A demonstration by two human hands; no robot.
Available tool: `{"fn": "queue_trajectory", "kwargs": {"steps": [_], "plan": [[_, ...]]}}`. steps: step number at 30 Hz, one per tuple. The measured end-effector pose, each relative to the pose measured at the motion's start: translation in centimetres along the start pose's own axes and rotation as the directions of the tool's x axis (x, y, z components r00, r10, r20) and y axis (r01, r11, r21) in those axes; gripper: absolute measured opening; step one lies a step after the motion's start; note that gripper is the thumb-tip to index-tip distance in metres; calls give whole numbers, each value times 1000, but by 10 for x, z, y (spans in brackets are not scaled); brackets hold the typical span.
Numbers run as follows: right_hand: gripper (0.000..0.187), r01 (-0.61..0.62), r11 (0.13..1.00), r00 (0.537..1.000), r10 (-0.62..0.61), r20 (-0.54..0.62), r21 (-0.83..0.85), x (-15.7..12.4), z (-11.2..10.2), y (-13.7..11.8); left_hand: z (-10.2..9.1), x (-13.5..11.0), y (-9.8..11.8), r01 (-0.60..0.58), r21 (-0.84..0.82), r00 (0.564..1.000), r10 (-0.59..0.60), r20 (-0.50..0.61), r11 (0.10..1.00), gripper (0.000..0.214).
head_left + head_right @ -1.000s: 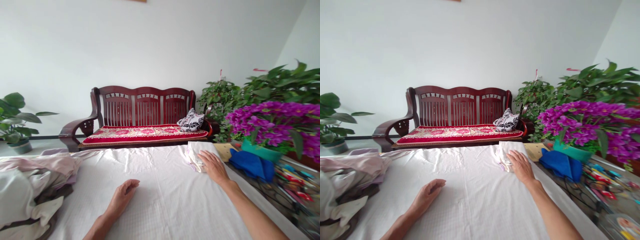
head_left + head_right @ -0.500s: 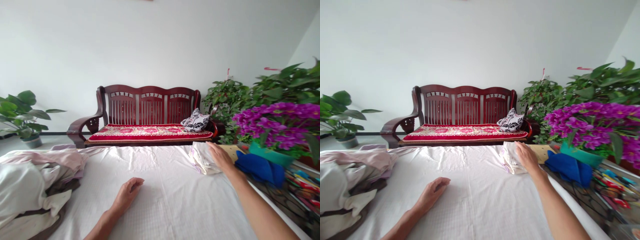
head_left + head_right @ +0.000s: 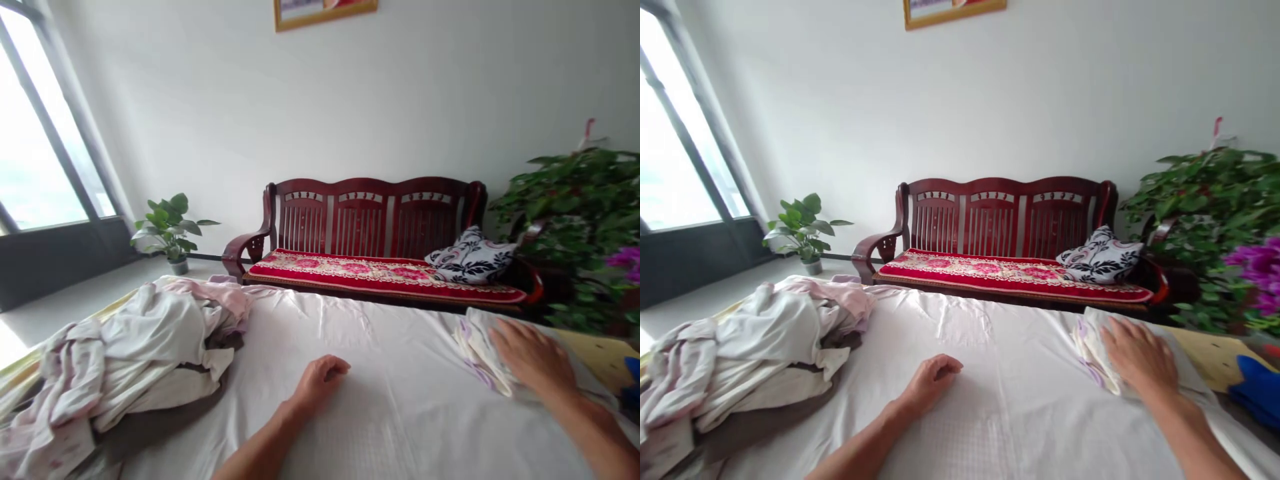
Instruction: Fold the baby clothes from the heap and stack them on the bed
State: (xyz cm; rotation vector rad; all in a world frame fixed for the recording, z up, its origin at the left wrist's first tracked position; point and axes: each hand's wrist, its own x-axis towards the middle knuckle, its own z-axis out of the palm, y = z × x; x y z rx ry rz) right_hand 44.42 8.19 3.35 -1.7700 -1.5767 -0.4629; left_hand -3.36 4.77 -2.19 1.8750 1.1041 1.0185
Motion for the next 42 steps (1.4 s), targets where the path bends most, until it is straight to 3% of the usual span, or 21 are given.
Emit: {"fn": "queue_trajectory", "kwargs": {"steps": [5,8,11,14,16,18,20,22,25,27,28,30,32,34,37,42], "plan": [[51,43,974,963,-100,249,223,-56,35,-106,-2,-1,9,17,-37,999,-19,-32,999,32],[50,74,967,950,-143,278,244,-102,63,-153,-7,-7,11,39,-50,996,-43,-76,998,37],[51,162,966,949,-209,238,203,-131,77,-170,-25,-16,5,18,3,992,-18,-126,1000,34],[48,252,955,937,-281,205,158,-138,79,-168,-64,-24,-4,-44,108,956,73,-284,993,28],[45,278,948,932,-306,196,155,-138,78,-165,-102,-29,-7,-19,211,899,109,-424,977,29],[45,289,943,929,-318,191,165,-136,77,-163,-148,-34,-6,77,330,805,137,-578,941,28],[44,288,941,926,-321,196,180,-135,77,-162,-195,-39,1,266,445,708,140,-693,855,30],[44,277,942,926,-315,207,190,-134,77,-163,-237,-45,9,502,506,622,115,-775,701,35],[44,256,947,926,-297,232,193,-134,75,-164,-287,-53,17,735,403,472,14,-881,545,47],[45,249,949,923,-293,249,193,-134,74,-164,-309,-59,16,830,309,379,-63,-923,464,55],[45,247,950,922,-291,255,193,-134,73,-165,-317,-62,14,856,287,367,-115,-923,431,59],[45,243,950,922,-289,258,196,-134,72,-165,-326,-66,10,873,306,397,-189,-898,381,59],[44,241,949,924,-289,251,204,-133,71,-166,-330,-68,8,861,361,448,-197,-872,358,51],[42,235,949,927,-284,246,211,-133,70,-167,-331,-66,10,848,395,470,-158,-868,354,43],[41,215,953,929,-267,257,215,-133,69,-168,-329,-57,20,835,386,459,-109,-882,392,37],[42,186,954,929,-249,274,235,-132,64,-173,-330,-43,32,840,330,403,-88,-911,431,42]]}}
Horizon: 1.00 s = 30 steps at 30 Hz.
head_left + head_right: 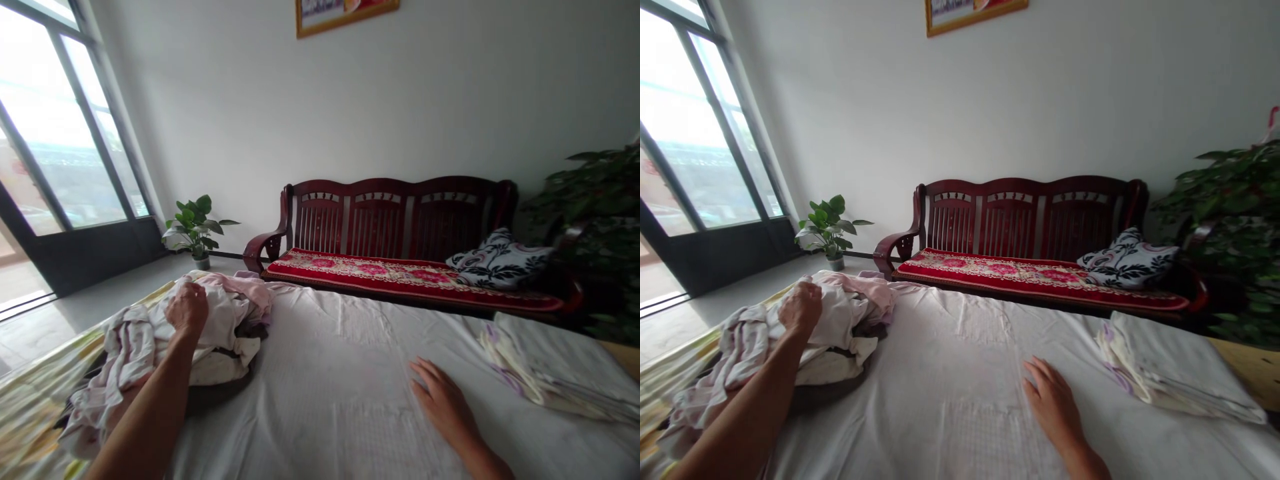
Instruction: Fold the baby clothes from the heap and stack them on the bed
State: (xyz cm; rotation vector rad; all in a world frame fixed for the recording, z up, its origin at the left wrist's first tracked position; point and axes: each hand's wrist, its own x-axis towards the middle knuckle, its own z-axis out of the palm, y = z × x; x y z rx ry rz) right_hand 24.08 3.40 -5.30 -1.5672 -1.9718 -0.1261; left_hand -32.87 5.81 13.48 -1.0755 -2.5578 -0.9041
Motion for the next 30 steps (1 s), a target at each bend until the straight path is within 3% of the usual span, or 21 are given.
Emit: {"fn": "queue_trajectory", "kwargs": {"steps": [7,9,15,17,19,21,22,23,25,26,27,28,29,30], "plan": [[40,-24,1000,1000,24,7,8,1,-4,-5,12,1,-12,-1,42,983,-7,185,999,39],[41,-31,1000,999,31,13,6,1,-5,-6,14,2,-14,12,29,983,-17,183,1000,37],[41,-46,999,999,45,11,11,1,-4,-6,-1,2,7,-35,-54,998,38,56,998,35],[41,-43,999,999,43,13,11,1,-4,-6,-9,-11,25,-142,-152,990,139,-31,978,30],[43,-44,999,999,44,19,10,1,-3,-5,-15,-37,48,-312,-295,950,298,-92,903,23],[43,-54,999,998,54,25,7,1,-4,-6,-16,-76,70,-483,-460,855,515,-63,745,16],[43,-59,998,998,59,27,8,1,-4,-6,-16,-98,80,-533,-547,778,628,-18,645,14],[43,-61,998,998,61,30,13,0,-5,-6,-15,-121,87,-561,-636,659,751,45,530,12],[43,-67,997,997,66,36,35,0,-6,-8,-11,-163,96,-541,-777,339,929,148,321,9],[43,-74,996,997,72,39,52,0,-8,-9,-8,-180,96,-514,-816,233,958,164,265,10],[43,-83,994,996,80,42,73,1,-9,-10,-5,-194,95,-492,-837,169,969,179,241,10],[43,-94,991,995,90,43,97,1,-10,-12,-1,-204,92,-486,-839,149,969,198,246,10],[43,-107,987,994,103,43,123,2,-12,-13,4,-210,88,-489,-830,164,963,215,269,13],[43,-119,981,993,114,42,150,2,-14,-15,11,-213,84,-498,-811,210,950,230,307,18]]}}
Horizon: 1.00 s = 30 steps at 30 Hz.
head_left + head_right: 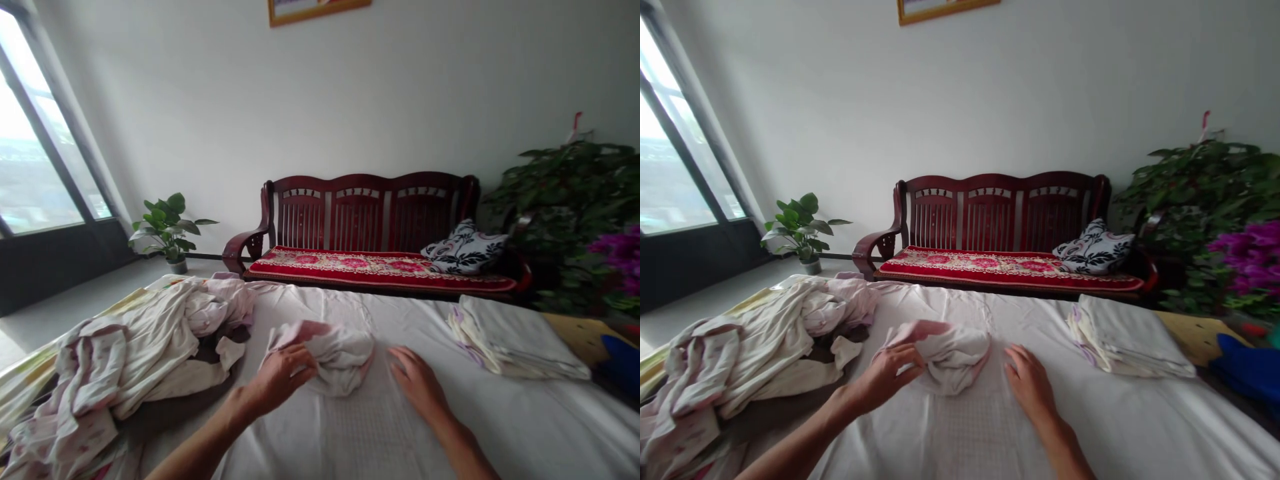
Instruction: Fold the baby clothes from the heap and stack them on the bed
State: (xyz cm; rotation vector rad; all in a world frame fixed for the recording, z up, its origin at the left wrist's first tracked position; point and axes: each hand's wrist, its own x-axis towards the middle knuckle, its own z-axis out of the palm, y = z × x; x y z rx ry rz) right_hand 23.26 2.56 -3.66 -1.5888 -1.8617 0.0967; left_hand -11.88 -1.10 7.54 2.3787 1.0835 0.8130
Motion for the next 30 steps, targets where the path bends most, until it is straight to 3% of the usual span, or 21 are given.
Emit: {"fn": "queue_trajectory", "kwargs": {"steps": [2,6,10,12,14,16,20,25,28,30], "plan": [[43,-13,998,1000,13,-9,55,0,-3,-4,5,-4,-16,96,40,988,-90,-129,995,24],[42,-17,992,999,21,-32,127,0,-7,-11,3,-4,-52,275,113,899,-214,-382,955,25],[40,-21,989,998,29,-51,146,-1,-8,-18,1,3,-72,508,273,840,-400,-367,817,64],[39,-32,988,998,39,-43,154,1,-6,-22,1,8,-78,578,308,813,-500,-297,756,61],[40,-48,985,998,52,-24,166,5,-3,-26,0,15,-83,583,317,813,-541,-217,748,40],[45,-55,982,998,55,4,179,12,3,-32,-1,22,-84,565,309,825,-526,-205,765,24],[60,-111,981,992,101,71,156,33,17,-47,-3,37,-79,519,273,847,-444,-292,810,26],[47,-148,984,980,132,151,99,51,25,-67,0,43,-70,383,402,924,-343,-171,832,32],[39,-107,987,991,96,94,121,55,17,-78,2,41,-74,398,474,909,-409,-84,786,23],[35,-39,979,998,46,-35,198,58,5,-85,1,40,-75,425,440,900,-423,-109,791,14]]}}
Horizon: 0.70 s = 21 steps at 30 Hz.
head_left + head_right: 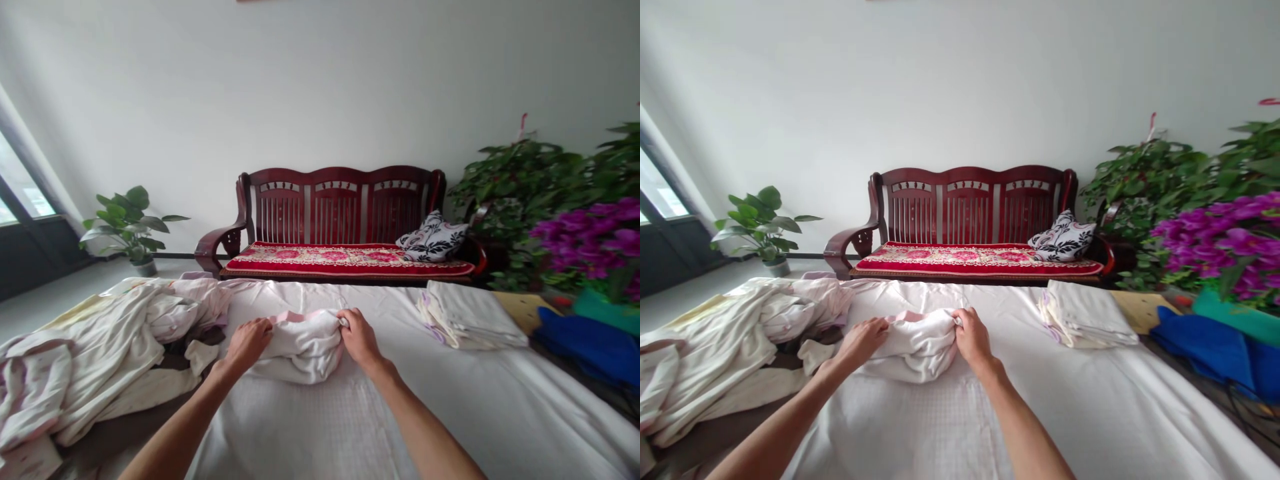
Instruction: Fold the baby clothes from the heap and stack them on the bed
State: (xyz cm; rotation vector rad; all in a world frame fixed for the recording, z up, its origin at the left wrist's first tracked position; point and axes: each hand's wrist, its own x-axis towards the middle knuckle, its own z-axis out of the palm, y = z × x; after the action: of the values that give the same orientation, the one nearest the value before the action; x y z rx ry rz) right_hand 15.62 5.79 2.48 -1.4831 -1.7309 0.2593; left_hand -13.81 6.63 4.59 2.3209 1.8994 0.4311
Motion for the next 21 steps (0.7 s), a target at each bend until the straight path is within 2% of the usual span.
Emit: {"fn": "queue_trajectory", "kwargs": {"steps": [2,4,5,7,9,10,12,15,17,21], "plan": [[32,108,986,980,-85,-178,123,3,-15,-6,-5,-4,4,-32,-126,994,18,-111,992,16],[26,191,955,929,-101,-357,227,4,-33,-3,-13,-14,14,-153,-284,971,90,-222,947,17],[23,201,942,906,-74,-417,269,3,-42,2,-17,-22,22,-238,-354,958,159,-238,904,17],[20,141,931,897,23,-441,337,-5,-58,21,-23,-40,39,-369,-466,928,341,-147,804,19],[23,11,931,922,132,-365,365,-19,-72,48,-26,-56,52,-394,-532,881,472,13,750,21],[25,-55,934,921,184,-343,354,-27,-78,62,-25,-62,55,-383,-543,869,491,64,748,24],[29,-197,924,884,312,-347,328,-44,-91,90,-19,-66,55,-330,-537,902,427,63,777,32],[25,-353,901,793,432,-430,253,-67,-117,121,0,-56,37,-210,-509,976,207,-64,835,37],[21,-441,879,726,468,-503,182,-77,-137,136,18,-45,21,-162,-465,984,109,-138,870,32],[25,-617,785,553,490,-674,65,-92,-180,164,54,-32,-2,-144,-303,971,76,-225,942,31]]}}
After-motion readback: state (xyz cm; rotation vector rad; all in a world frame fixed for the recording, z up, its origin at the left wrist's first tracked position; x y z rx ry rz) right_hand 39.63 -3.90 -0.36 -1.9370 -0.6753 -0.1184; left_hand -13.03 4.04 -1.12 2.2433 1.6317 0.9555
